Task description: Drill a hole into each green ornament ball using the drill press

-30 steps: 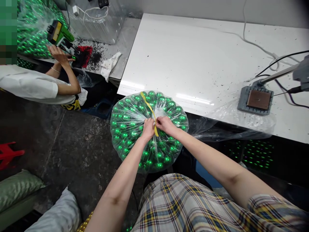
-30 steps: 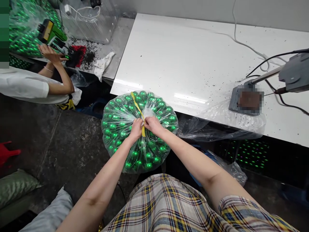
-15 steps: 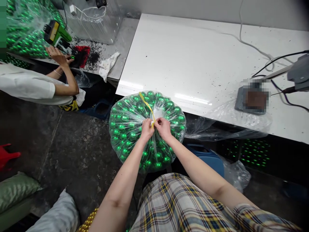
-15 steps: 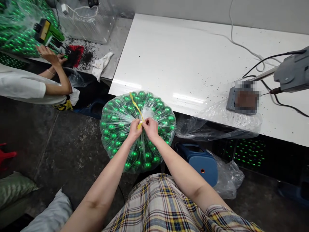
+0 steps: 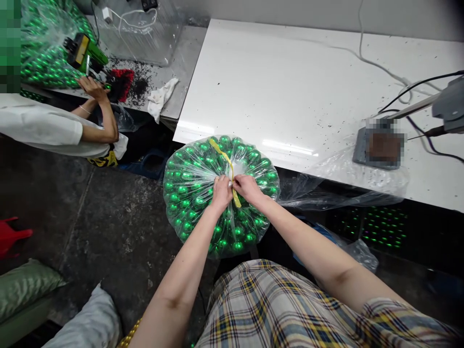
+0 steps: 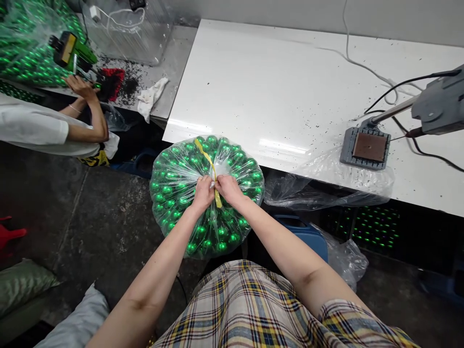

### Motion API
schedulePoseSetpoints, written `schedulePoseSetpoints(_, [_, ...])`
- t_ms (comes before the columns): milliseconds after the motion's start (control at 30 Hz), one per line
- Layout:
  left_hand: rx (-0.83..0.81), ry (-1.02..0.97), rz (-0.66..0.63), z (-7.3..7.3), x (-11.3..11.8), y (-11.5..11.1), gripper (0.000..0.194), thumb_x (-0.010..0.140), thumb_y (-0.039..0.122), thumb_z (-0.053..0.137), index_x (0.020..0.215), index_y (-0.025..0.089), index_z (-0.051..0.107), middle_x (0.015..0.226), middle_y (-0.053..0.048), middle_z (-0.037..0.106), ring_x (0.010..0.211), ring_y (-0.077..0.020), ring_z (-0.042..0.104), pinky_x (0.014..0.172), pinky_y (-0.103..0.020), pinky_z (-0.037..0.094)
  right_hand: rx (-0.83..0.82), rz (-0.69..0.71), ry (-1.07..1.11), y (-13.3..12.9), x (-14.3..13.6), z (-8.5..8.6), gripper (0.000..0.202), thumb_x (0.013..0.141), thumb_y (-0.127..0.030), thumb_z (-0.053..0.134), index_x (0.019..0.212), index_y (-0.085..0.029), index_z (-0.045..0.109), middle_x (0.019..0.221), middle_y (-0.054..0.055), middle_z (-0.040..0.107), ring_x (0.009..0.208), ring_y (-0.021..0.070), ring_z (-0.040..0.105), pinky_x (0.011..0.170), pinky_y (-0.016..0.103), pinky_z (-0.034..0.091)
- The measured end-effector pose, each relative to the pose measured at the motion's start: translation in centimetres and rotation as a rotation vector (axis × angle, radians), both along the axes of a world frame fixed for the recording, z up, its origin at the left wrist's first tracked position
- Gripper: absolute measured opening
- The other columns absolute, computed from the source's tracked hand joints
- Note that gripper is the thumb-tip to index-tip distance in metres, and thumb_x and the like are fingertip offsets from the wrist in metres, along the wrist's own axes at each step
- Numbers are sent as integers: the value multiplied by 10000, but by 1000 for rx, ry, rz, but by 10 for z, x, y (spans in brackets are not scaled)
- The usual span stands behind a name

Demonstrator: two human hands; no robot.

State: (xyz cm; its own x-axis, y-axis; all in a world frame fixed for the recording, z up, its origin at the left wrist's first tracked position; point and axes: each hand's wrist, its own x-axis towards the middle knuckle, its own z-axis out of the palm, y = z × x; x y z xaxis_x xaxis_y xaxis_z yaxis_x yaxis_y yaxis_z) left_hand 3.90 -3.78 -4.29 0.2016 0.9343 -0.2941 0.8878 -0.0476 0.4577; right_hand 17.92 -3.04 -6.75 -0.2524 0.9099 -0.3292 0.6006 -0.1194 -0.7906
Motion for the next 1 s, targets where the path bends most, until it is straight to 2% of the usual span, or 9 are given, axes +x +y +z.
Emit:
schedulePoseSetpoints(100, [-6,-12,35,-2,0,1,182,848,63,462,823,196,584,971,-120,634,965,-281,563,901,-396,435,-26,-102,13,-5,-8,-4,309,995,-377,605,1168,-120,620,1135,87,626,1014,172,632,908,372,569])
schedulePoseSetpoints(267, [-46,-102,169,-6,-2,6,107,845,166,549,743,199,560,842,-66,625,888,-242,576,801,-344,449,-76,-328,75,-13,-24,-15,319,995,-388,604,1142,-106,625,1071,69,635,924,155,641,807,311,584])
schedulePoseSetpoints(400, [-71,-104,193,-8,-4,11,95,824,179,575,730,189,560,767,-33,609,804,-210,576,736,-313,444,-60,-388,159,-19,-24,-11,322,1002,-384,597,1158,-103,613,1042,65,634,876,137,642,756,283,587])
schedulePoseSetpoints(500, [-80,-100,192,-8,-3,14,89,817,174,594,732,186,572,785,-44,633,809,-216,591,741,-316,444,4,-364,177,-25,-13,1,323,1017,-384,571,1193,-115,601,1068,74,633,907,141,644,807,312,590])
schedulePoseSetpoints(633, [-85,-81,188,-6,-1,15,76,832,156,585,763,187,594,843,-77,656,881,-252,614,789,-342,449,77,-219,127,-23,0,12,299,1009,-369,582,1188,-133,620,1153,89,625,1042,176,628,940,384,561])
schedulePoseSetpoints(800, [-94,-78,171,-4,1,13,102,852,139,547,793,190,613,914,-120,657,952,-299,613,844,-388,447,41,-61,32,-9,-1,6,291,1006,-365,587,1177,-132,624,1170,92,621,1054,179,624,946,387,558])
schedulePoseSetpoints(1000, [-121,-164,189,-6,-1,16,134,792,84,552,752,194,617,859,-95,647,923,-277,598,861,-379,440,-7,-43,13,-1,-5,2,310,1000,-369,598,1192,-127,616,1182,97,614,1058,183,623,936,386,561])
